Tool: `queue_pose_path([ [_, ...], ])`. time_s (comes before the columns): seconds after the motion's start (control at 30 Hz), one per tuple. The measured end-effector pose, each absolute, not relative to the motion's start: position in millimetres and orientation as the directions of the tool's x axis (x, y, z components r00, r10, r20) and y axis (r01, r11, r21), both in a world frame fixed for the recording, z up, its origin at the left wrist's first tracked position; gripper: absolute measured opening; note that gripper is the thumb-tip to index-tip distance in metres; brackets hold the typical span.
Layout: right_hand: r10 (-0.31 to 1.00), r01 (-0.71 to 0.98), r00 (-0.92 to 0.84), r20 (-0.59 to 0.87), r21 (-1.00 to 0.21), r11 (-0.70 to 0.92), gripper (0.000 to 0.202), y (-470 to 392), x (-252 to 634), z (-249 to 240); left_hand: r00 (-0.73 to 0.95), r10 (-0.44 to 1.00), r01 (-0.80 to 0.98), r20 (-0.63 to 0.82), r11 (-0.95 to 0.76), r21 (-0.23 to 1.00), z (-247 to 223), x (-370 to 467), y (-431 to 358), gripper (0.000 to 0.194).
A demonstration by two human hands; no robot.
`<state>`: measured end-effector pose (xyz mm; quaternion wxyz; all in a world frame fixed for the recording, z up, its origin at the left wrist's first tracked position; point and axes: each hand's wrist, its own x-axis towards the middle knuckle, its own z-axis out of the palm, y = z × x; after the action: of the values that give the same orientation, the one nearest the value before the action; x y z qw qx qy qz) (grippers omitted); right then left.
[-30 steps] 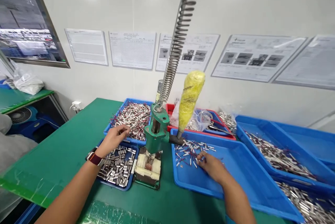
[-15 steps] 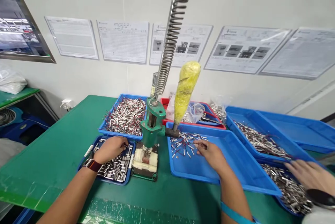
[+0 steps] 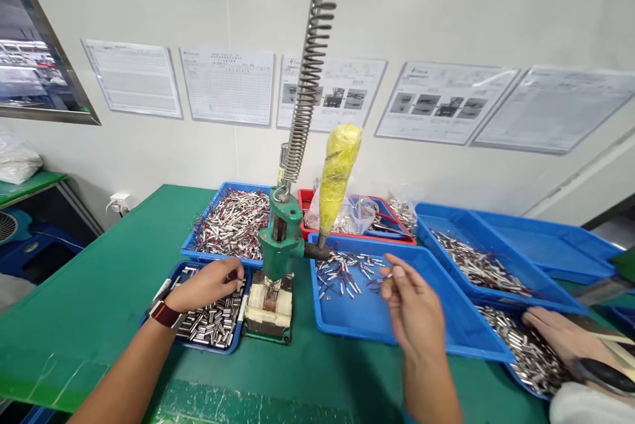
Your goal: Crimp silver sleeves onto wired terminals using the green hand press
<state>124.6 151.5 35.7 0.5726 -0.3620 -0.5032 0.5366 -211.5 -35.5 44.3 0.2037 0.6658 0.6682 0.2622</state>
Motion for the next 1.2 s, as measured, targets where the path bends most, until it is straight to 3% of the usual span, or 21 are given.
queue_pose_path([
  [0.07, 0.971, -0.263, -0.176, 0.162, -0.958, 0.112, 0.047, 123.0, 103.2, 34.5, -0.016, 0.991, 0.452, 0.133, -0.112, 0.885, 54.1, -200.8, -30.3, 0.013],
  [0.1, 0.964, -0.256, -0.225, 0.142, -0.963, 0.082, 0.048, 108.7, 91.3, 32.2, -0.022, 0.989, 0.271, 0.146, -0.135, 0.953, 57.0, -195.4, -26.2, 0.017],
  [0.2, 0.937, -0.195, -0.330, 0.117, -0.979, 0.054, 0.040, 71.9, 57.0, 21.1, -0.072, 0.987, -0.042, 0.147, -0.150, 0.988, 55.1, -182.6, -11.9, 0.027],
  [0.37, 0.913, -0.103, -0.358, 0.198, -0.980, 0.172, 0.035, 43.3, 29.2, 4.8, -0.174, 0.981, -0.282, 0.082, -0.129, 0.951, 32.6, -176.6, -2.7, 0.024],
  [0.53, 0.847, -0.039, -0.486, 0.215, -0.974, 0.225, 0.031, 36.2, 25.1, -0.6, -0.160, 0.985, -0.344, 0.069, -0.121, 0.931, 25.4, -172.7, -10.2, 0.020],
  [0.73, 0.864, 0.054, -0.455, 0.217, -0.961, 0.270, 0.024, 28.5, 10.2, -0.8, -0.234, 0.963, -0.257, 0.133, -0.193, 0.947, 26.2, -163.5, -7.7, 0.022],
  [0.93, 0.756, 0.171, -0.585, 0.293, -0.867, 0.469, 0.024, 25.8, 2.4, 0.7, -0.258, 0.960, -0.230, 0.106, -0.167, 0.959, 19.3, -168.3, -4.9, 0.028],
  [1.2, 0.757, 0.415, -0.635, 0.154, -0.759, 0.502, 0.031, 25.1, -2.9, -4.3, -0.287, 0.955, -0.292, 0.075, -0.162, 0.943, 29.5, -169.4, -7.2, 0.023],
])
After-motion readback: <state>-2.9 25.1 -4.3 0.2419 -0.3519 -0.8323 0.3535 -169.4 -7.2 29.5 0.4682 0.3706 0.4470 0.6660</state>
